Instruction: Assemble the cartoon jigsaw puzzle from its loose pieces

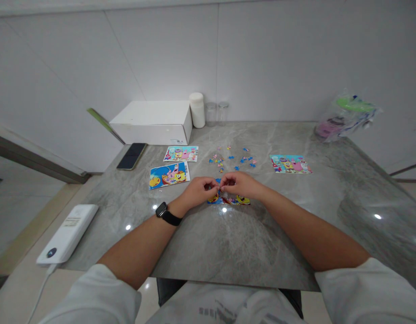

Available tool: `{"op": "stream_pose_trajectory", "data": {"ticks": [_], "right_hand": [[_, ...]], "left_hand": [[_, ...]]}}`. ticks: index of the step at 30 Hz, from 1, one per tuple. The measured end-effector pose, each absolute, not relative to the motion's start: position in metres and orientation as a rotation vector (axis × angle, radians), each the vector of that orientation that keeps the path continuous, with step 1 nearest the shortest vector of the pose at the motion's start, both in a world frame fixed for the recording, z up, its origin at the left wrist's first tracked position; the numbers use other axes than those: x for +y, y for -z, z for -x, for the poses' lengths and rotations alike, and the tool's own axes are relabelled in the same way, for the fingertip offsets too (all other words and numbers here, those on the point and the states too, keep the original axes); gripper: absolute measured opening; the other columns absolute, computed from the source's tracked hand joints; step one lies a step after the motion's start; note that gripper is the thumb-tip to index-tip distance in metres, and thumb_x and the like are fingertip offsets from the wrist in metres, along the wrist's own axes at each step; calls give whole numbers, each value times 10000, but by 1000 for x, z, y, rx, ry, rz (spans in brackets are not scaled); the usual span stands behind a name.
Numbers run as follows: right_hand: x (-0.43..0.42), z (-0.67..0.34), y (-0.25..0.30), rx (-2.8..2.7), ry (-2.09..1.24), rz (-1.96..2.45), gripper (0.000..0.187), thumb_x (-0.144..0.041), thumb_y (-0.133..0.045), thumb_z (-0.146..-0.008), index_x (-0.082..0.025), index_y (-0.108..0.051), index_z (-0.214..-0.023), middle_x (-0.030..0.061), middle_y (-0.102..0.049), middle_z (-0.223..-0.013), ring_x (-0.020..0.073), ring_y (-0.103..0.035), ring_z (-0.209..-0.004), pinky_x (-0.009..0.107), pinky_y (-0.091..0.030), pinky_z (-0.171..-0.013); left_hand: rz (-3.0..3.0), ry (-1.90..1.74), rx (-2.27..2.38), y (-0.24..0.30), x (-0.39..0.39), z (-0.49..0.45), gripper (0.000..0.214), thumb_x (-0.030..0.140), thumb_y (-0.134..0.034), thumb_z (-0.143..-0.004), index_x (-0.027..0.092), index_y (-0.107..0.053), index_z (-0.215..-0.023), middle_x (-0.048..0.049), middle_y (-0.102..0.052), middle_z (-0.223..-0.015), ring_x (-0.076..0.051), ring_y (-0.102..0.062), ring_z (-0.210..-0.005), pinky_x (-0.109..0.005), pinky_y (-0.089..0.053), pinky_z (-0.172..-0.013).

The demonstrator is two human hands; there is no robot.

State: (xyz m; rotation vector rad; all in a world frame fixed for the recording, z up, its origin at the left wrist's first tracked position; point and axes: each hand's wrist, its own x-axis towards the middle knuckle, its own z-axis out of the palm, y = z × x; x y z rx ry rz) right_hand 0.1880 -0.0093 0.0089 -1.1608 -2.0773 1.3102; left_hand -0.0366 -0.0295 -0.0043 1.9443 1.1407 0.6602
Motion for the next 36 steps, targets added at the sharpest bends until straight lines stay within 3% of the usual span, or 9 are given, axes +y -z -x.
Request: {"op": "stream_pose_trajectory", "data": {"ticks": [11, 19, 36], "right_hand": [[-18, -186, -21, -2284, -1137, 1361, 91, -155, -698, -791, -195, -770, -829, -10, -732, -720, 129, -639, -673, 230, -453, -648], [-20, -184, -16, -2333, -1105, 1398, 90, -156, -706, -810, -199, -773, -852, -8, -750, -745, 126, -656, -683, 221, -449, -644], [-26, -178, -17, -2456, -875, 1437, 115, -146, -695, -813, -201, -772, -878, 9, -770, -800, 150, -671, -741, 238, -423, -683]], "left_hand": [[-2435, -450, 1191, -18, -38, 49, 166, 367, -687, -920, 209, -708, -965, -29, -727, -935, -170, -633, -803, -271, -408, -693], [-2537, -324, 1116, -16, -44, 43, 289, 478, -755, -877, 212, -653, -927, -25, -707, -916, -188, -620, -793, -285, -376, -668], [-2566, -244, 1159, -19, -47, 40, 249, 433, -762, -878, 222, -656, -961, -31, -708, -952, -206, -657, -857, -302, -427, -696]]}}
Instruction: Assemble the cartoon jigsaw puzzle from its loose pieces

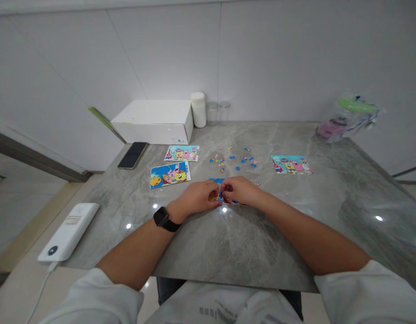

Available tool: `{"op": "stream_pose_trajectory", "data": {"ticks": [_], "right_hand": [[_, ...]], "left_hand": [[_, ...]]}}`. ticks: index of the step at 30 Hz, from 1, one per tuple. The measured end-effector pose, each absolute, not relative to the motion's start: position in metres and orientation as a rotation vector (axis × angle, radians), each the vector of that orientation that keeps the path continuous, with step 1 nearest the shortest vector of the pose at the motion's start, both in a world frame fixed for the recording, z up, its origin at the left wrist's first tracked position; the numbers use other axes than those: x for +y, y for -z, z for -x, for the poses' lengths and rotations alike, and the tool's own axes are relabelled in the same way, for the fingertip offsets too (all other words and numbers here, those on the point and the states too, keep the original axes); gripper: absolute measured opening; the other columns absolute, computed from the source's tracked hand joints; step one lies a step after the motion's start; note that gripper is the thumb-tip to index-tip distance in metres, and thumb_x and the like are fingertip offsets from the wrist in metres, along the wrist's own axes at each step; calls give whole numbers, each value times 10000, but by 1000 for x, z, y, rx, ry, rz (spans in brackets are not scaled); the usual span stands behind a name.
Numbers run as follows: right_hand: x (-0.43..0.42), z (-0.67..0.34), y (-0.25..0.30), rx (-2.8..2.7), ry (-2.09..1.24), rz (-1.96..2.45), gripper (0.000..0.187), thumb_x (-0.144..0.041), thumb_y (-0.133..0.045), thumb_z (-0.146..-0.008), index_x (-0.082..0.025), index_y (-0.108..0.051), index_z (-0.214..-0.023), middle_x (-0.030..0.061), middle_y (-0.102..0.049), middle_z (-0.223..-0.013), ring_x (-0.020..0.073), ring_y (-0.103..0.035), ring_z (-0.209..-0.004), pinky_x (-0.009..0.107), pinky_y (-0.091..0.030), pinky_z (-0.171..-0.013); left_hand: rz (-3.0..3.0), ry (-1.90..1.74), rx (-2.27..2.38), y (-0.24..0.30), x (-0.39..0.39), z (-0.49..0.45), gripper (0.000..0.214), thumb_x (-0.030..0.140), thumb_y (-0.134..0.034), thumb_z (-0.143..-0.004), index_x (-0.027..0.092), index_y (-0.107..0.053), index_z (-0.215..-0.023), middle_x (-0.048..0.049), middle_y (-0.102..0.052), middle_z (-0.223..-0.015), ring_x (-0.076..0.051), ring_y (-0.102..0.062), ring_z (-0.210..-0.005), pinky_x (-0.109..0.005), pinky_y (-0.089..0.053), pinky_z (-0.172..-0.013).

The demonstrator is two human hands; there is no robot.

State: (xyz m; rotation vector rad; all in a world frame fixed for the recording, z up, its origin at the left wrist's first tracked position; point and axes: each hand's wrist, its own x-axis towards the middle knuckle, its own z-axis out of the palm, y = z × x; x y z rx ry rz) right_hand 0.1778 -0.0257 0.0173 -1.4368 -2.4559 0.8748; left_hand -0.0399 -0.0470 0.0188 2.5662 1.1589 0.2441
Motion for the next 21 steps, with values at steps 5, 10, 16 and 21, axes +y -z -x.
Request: {"op": "stream_pose_trajectory", "data": {"ticks": [5, 10, 16, 21], "right_hand": [[-27, -176, -17, -2480, -815, 1431, 121, -151, -696, -811, -208, -778, -879, 14, -768, -821, 159, -665, -757, 246, -421, -695], [-28, -175, -16, -2500, -784, 1428, 116, -152, -702, -805, -212, -778, -869, 29, -762, -847, 173, -658, -777, 256, -421, -704], [-22, -181, -23, -2429, -709, 1447, 81, -201, -686, -876, -206, -766, -885, 40, -766, -866, 172, -648, -799, 267, -415, -730], [-13, -193, -35, -2266, -657, 1481, 93, -237, -671, -910, -195, -753, -902, 34, -755, -850, 156, -630, -752, 262, -411, -712]], "left_hand": [[-2574, -237, 1152, -19, -47, 40, 248, 424, -758, -883, 220, -654, -977, -29, -709, -968, -203, -657, -868, -299, -434, -706], [-2566, -253, 1143, -18, -47, 40, 249, 425, -758, -882, 228, -659, -996, -27, -703, -974, -203, -655, -868, -296, -438, -707], [-2561, -277, 1129, -17, -47, 41, 252, 428, -761, -882, 226, -664, -999, -32, -705, -1000, -203, -655, -881, -292, -447, -715], [-2559, -286, 1098, -17, -48, 41, 270, 446, -739, -907, 227, -702, -1059, -46, -713, -1051, -204, -665, -894, -296, -470, -737]]}}
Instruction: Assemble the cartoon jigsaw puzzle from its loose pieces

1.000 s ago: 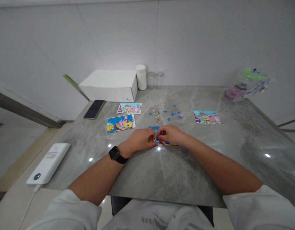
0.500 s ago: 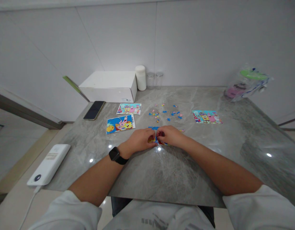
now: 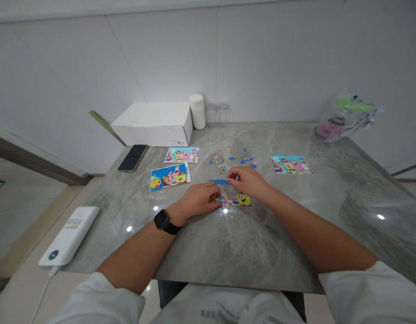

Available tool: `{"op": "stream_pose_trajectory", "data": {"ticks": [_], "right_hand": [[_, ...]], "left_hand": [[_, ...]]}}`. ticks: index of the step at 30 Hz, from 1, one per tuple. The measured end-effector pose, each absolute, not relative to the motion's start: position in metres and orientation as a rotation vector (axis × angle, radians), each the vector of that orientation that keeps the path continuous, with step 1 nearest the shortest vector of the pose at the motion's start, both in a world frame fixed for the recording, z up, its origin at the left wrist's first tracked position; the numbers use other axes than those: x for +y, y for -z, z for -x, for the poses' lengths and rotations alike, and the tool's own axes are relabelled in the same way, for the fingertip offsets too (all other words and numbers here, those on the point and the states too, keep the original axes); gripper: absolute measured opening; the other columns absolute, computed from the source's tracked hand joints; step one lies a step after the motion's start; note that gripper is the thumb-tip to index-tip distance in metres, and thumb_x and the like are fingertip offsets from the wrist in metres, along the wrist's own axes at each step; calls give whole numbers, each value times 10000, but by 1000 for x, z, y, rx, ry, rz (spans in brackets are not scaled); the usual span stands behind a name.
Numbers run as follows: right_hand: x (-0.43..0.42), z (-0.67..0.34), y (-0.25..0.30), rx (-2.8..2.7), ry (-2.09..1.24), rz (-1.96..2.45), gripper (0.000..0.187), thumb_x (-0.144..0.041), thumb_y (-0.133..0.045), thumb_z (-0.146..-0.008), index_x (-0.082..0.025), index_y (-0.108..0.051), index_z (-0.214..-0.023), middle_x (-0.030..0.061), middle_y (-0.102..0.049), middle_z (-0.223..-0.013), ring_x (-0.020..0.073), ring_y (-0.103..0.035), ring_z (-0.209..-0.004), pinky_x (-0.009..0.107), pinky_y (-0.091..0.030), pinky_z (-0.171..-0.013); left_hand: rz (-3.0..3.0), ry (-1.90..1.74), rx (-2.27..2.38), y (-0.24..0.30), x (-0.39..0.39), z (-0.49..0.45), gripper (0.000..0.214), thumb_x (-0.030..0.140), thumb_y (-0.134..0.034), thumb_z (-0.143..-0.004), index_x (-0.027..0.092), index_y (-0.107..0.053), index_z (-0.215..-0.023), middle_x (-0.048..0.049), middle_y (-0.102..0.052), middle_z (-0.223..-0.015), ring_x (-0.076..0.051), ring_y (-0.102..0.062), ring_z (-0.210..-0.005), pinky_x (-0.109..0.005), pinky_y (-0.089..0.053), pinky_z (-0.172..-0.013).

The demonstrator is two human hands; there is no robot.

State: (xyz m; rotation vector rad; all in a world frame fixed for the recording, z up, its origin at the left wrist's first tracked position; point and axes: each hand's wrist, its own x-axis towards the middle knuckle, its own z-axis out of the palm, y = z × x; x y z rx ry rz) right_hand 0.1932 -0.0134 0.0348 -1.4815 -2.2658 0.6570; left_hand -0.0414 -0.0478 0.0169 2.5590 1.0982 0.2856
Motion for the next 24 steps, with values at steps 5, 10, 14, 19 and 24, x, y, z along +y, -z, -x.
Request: {"op": "stream_pose_trajectory", "data": {"ticks": [5, 10, 14, 19, 24], "right_hand": [[-10, -199, -40, -2185, -636, 1479, 101, -224, -655, -915, -190, -749, -901, 28, -746, -833, 150, -618, -735, 265, -409, -709], [-7, -202, -43, -2118, -607, 1446, 103, -236, -648, -911, -195, -738, -884, 27, -743, -820, 152, -614, -725, 270, -417, -705], [-5, -208, -50, -2008, -586, 1444, 114, -263, -631, -911, -202, -727, -907, 22, -728, -808, 155, -608, -719, 268, -419, -690], [-2, -220, -63, -1859, -540, 1493, 220, -393, -584, -947, -206, -652, -852, -2, -651, -728, 151, -560, -675, 278, -380, -645], [2, -231, -75, -1710, -751, 1429, 436, -620, -549, -936, -221, -556, -759, -27, -488, -602, 139, -448, -579, 275, -332, -555]], "left_hand": [[-2564, -305, 1054, -17, -49, 41, 220, 400, -693, -941, 245, -742, -1089, -45, -711, -1058, -199, -675, -908, -300, -489, -772], [-2522, -416, 1052, -19, -49, 40, 200, 392, -647, -967, 229, -731, -1048, -51, -700, -1047, -188, -663, -909, -297, -491, -798], [-2424, -574, 1164, -18, -43, 42, 267, 381, -537, -1021, 199, -682, -890, -36, -650, -891, -155, -605, -782, -281, -440, -718], [-2185, -995, 1369, -13, -31, 52, 501, 427, -443, -1036, 205, -353, -596, 22, -399, -608, -130, -415, -584, -303, -315, -620], [-1810, -1175, 1489, -11, -24, 58, 491, 494, -441, -1002, 218, -291, -625, 30, -313, -602, -131, -335, -591, -298, -288, -591]]}}
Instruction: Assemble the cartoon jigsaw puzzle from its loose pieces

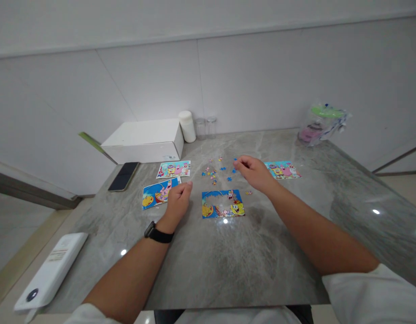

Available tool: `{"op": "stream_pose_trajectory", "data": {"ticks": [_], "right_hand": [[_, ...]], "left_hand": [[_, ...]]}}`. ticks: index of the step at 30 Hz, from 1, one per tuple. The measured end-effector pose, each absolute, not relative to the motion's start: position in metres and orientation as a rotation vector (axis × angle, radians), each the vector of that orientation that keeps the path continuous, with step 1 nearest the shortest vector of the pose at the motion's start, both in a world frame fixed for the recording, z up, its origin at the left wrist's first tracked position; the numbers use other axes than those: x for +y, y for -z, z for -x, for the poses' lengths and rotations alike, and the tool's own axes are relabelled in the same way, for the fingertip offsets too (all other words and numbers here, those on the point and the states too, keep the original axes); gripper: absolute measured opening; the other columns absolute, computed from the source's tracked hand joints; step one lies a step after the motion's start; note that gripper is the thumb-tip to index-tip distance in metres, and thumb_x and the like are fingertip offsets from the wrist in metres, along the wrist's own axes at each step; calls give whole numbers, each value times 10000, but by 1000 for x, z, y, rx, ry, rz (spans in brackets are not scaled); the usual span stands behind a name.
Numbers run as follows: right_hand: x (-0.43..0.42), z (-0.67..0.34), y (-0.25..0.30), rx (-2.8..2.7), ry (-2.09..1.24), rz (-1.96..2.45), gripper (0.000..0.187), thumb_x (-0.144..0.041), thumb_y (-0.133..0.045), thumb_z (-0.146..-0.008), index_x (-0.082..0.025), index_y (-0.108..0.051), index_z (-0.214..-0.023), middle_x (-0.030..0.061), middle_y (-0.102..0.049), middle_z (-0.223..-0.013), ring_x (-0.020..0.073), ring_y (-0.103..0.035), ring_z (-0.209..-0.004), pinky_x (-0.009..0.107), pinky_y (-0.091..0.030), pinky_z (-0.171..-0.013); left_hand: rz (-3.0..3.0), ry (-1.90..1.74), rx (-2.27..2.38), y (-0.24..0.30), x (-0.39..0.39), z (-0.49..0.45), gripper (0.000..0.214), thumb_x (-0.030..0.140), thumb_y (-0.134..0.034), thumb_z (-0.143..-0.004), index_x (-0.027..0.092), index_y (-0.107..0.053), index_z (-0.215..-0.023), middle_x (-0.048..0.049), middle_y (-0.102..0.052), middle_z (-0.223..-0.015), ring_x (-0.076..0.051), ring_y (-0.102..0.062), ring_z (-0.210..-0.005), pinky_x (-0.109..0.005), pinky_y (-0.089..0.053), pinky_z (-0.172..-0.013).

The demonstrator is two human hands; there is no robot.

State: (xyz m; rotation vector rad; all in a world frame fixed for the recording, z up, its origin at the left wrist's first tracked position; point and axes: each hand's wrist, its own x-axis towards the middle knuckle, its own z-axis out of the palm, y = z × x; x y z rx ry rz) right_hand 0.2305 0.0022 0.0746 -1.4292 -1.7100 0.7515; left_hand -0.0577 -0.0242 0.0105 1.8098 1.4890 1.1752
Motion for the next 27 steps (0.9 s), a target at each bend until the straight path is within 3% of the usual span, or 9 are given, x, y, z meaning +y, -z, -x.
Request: {"op": "stream_pose_trajectory", "data": {"ticks": [4, 9, 13, 17, 22, 25, 27], "right_hand": [[3, -237, -84, -1483, -1104, 1368, 599, -810, -480, -905, -228, -555, -787, -27, -463, -566, 125, -389, -491, 263, -324, -467], [7, -247, -88, -1531, -1210, 1392, 844, -933, -247, -885, -195, -624, -727, 55, -586, -612, 141, -491, -520, 272, -365, -471], [15, -252, -79, -1628, -1323, 1464, 1072, -922, 92, -834, -180, -665, -674, 106, -623, -603, 162, -543, -544, 277, -387, -475], [24, -253, -68, -1672, -1257, 1534, 1106, -881, 142, -854, -180, -666, -575, 155, -689, -658, 193, -597, -634, 300, -434, -543], [60, -239, -62, -1831, -958, 1547, 985, -764, -40, -1009, -176, -741, -645, 122, -730, -706, 194, -642, -713, 294, -476, -670], [92, -218, -55, -2115, -778, 1523, 566, -502, -392, -1076, -167, -809, -891, 86, -794, -915, 182, -675, -819, 274, -472, -745], [111, -201, -48, -2338, -583, 1493, 257, -321, -609, -986, -169, -804, -1055, 84, -795, -1009, 186, -679, -886, 272, -463, -794]], "left_hand": [[-1655, -1168, 1494, -6, -21, 57, 490, 537, -467, -975, 220, -319, -633, 28, -326, -604, -130, -326, -595, -284, -292, -571], [-1688, -1140, 1504, -1, -18, 56, 524, 580, -489, -947, 218, -301, -618, 26, -303, -600, -133, -324, -601, -283, -291, -581], [-1637, -1129, 1463, 1, -17, 57, 554, 600, -453, -974, 217, -328, -593, 25, -331, -569, -133, -338, -570, -289, -305, -572], [-1635, -1124, 1355, 1, -17, 58, 631, 593, -298, -1048, 221, -357, -542, 9, -355, -531, -139, -365, -534, -321, -343, -587], [-1647, -1132, 1295, -4, -16, 56, 676, 605, -239, -1063, 236, -354, -509, -1, -344, -507, -149, -353, -511, -354, -357, -595], [-1635, -1111, 1286, -6, -15, 54, 674, 612, -255, -1057, 237, -366, -508, 4, -338, -500, -149, -344, -507, -356, -355, -597], [-1637, -1095, 1279, -6, -14, 54, 669, 613, -269, -1053, 234, -364, -509, 10, -333, -498, -145, -342, -510, -351, -349, -603]]}}
